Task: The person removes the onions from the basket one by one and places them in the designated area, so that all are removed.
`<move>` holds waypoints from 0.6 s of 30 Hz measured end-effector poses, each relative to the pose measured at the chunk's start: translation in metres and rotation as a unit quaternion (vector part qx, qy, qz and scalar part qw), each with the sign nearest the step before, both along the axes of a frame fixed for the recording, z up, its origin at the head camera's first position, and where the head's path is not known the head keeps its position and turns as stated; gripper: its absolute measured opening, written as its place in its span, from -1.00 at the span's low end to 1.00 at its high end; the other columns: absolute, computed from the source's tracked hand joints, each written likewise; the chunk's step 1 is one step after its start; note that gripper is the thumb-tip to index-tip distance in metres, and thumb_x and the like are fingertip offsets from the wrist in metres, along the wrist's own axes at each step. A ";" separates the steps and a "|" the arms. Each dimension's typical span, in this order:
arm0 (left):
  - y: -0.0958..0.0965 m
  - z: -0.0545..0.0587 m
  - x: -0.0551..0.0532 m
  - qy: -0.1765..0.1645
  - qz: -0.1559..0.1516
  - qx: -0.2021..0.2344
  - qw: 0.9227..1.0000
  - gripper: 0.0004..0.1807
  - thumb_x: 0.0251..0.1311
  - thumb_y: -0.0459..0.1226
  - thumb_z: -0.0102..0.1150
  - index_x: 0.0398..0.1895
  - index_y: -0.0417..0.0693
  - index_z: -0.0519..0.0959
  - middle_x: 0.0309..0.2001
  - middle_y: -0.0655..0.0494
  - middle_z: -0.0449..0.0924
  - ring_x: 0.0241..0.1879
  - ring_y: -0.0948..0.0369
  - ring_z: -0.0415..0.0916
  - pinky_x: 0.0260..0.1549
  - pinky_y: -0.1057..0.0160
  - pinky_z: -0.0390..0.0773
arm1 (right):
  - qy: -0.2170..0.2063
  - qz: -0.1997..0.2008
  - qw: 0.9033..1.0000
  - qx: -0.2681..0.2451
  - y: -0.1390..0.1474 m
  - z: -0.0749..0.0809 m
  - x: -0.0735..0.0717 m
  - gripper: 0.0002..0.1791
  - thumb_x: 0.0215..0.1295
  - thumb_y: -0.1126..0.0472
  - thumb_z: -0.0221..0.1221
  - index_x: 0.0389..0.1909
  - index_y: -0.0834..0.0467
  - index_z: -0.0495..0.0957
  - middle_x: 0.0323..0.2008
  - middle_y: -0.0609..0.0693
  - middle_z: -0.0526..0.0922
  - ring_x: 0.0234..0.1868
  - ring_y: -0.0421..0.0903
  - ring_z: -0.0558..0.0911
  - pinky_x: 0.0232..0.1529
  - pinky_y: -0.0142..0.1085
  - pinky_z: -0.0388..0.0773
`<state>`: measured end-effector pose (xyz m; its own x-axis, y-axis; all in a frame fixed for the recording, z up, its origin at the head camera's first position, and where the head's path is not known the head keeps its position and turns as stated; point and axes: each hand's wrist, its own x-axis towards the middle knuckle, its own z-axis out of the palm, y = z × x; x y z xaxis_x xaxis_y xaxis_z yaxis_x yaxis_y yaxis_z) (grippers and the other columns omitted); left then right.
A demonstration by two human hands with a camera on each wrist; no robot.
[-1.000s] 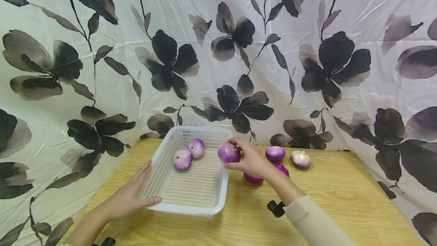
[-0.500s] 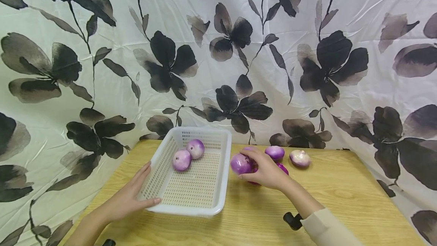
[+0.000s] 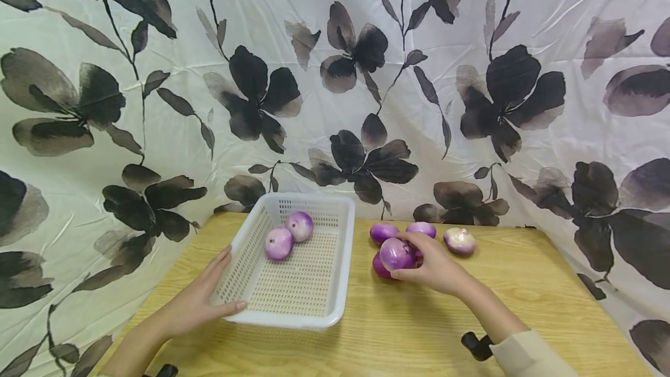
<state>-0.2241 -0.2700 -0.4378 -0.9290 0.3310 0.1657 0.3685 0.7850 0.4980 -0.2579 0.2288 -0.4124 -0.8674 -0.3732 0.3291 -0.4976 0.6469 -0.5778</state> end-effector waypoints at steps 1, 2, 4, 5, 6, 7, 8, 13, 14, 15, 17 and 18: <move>0.000 0.000 0.000 0.001 0.000 0.000 1.000 0.34 0.09 0.36 0.31 0.65 -0.26 -0.13 0.66 -0.13 -0.26 0.54 -0.29 -0.04 0.37 -0.39 0.17 | 0.001 -0.004 1.000 0.003 0.002 0.000 0.000 -0.14 0.05 -0.07 0.56 0.32 0.22 0.48 0.26 0.18 0.56 0.16 0.15 0.62 0.11 0.08 0.61; -0.001 -0.001 -0.001 0.002 0.000 0.001 1.000 0.34 0.09 0.36 0.32 0.65 -0.26 -0.13 0.66 -0.13 -0.26 0.54 -0.30 -0.03 0.37 -0.39 0.18 | 0.001 -0.008 1.000 0.005 0.005 0.000 0.000 -0.14 0.04 -0.08 0.56 0.32 0.21 0.48 0.26 0.18 0.56 0.17 0.15 0.60 0.13 0.08 0.59; -0.001 -0.002 -0.001 0.005 0.000 0.000 1.000 0.33 0.10 0.36 0.31 0.65 -0.25 -0.13 0.66 -0.13 -0.26 0.53 -0.30 -0.02 0.36 -0.39 0.19 | -0.004 -0.015 1.000 0.005 0.009 0.000 0.000 -0.13 0.04 -0.07 0.56 0.33 0.20 0.47 0.25 0.18 0.56 0.17 0.16 0.60 0.11 0.07 0.60; -0.002 -0.002 -0.001 0.006 0.000 0.000 1.000 0.34 0.10 0.36 0.31 0.65 -0.24 -0.13 0.66 -0.12 -0.26 0.54 -0.30 -0.02 0.36 -0.39 0.19 | -0.008 -0.017 1.000 0.002 0.012 0.000 0.000 -0.13 0.04 -0.04 0.57 0.34 0.20 0.46 0.25 0.19 0.56 0.16 0.16 0.60 0.10 0.05 0.61; -0.002 -0.003 -0.001 0.006 0.000 0.001 1.000 0.34 0.09 0.36 0.31 0.65 -0.23 -0.14 0.67 -0.11 -0.26 0.54 -0.29 -0.02 0.37 -0.38 0.19 | -0.011 -0.019 1.000 0.000 0.014 -0.001 0.000 -0.12 0.04 -0.02 0.57 0.34 0.22 0.45 0.24 0.20 0.56 0.14 0.17 0.61 0.07 0.03 0.63; -0.002 -0.003 -0.002 0.005 0.001 0.002 1.000 0.34 0.09 0.37 0.31 0.66 -0.22 -0.14 0.67 -0.09 -0.27 0.54 -0.28 -0.02 0.37 -0.38 0.19 | -0.011 -0.020 1.000 0.001 0.018 -0.001 0.001 -0.12 0.04 -0.01 0.57 0.34 0.24 0.45 0.22 0.22 0.56 0.13 0.19 0.61 0.05 0.00 0.64; -0.002 -0.004 -0.002 0.004 0.002 0.002 1.000 0.34 0.08 0.37 0.31 0.66 -0.20 -0.14 0.67 -0.08 -0.27 0.55 -0.27 -0.02 0.38 -0.37 0.19 | -0.013 -0.022 1.000 0.000 0.021 -0.001 0.001 -0.13 0.04 0.00 0.57 0.33 0.25 0.45 0.20 0.23 0.57 0.11 0.20 0.62 0.02 -0.03 0.65; -0.001 -0.004 -0.003 -0.004 0.003 0.001 1.000 0.36 0.07 0.38 0.31 0.66 -0.19 -0.16 0.67 -0.08 -0.28 0.56 -0.25 -0.05 0.39 -0.37 0.17 | -0.010 -0.031 0.999 0.009 0.043 -0.001 0.004 -0.14 0.07 -0.01 0.56 0.30 0.33 0.45 0.14 0.22 0.58 0.07 0.16 0.63 0.01 -0.11 0.68; -0.001 -0.004 -0.003 -0.004 0.003 0.001 1.000 0.35 0.08 0.38 0.30 0.66 -0.19 -0.16 0.67 -0.09 -0.28 0.55 -0.26 -0.05 0.38 -0.37 0.17 | -0.006 -0.033 0.999 0.012 0.047 -0.001 0.005 -0.15 0.07 -0.01 0.56 0.29 0.33 0.46 0.15 0.22 0.58 0.07 0.15 0.63 0.02 -0.11 0.69; -0.001 -0.004 -0.002 -0.004 0.003 -0.001 1.000 0.35 0.08 0.38 0.30 0.66 -0.20 -0.16 0.67 -0.09 -0.28 0.55 -0.26 -0.05 0.38 -0.38 0.17 | -0.003 -0.035 0.999 0.015 0.051 -0.001 0.006 -0.15 0.07 -0.01 0.55 0.29 0.34 0.46 0.15 0.22 0.58 0.08 0.15 0.63 0.03 -0.13 0.68; -0.001 -0.003 -0.002 -0.004 0.003 -0.002 1.000 0.35 0.08 0.38 0.30 0.66 -0.20 -0.16 0.67 -0.10 -0.28 0.55 -0.26 -0.05 0.38 -0.38 0.17 | 0.002 -0.038 0.999 0.021 0.059 0.000 0.007 -0.16 0.07 0.00 0.56 0.28 0.34 0.47 0.16 0.25 0.58 0.07 0.16 0.63 0.02 -0.15 0.68; -0.001 -0.002 -0.002 -0.004 0.003 -0.002 1.000 0.35 0.08 0.38 0.30 0.66 -0.21 -0.16 0.67 -0.10 -0.28 0.55 -0.26 -0.05 0.39 -0.37 0.17 | 0.003 -0.040 0.999 0.023 0.063 0.000 0.007 -0.16 0.07 0.00 0.56 0.28 0.33 0.47 0.17 0.26 0.57 0.07 0.17 0.64 0.01 -0.17 0.69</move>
<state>-0.2262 -0.2708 -0.4402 -0.9324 0.3261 0.1560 0.3594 0.7894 0.4977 -0.2507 0.2919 -0.4125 -0.8936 -0.3172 0.3176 -0.4457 0.7113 -0.5435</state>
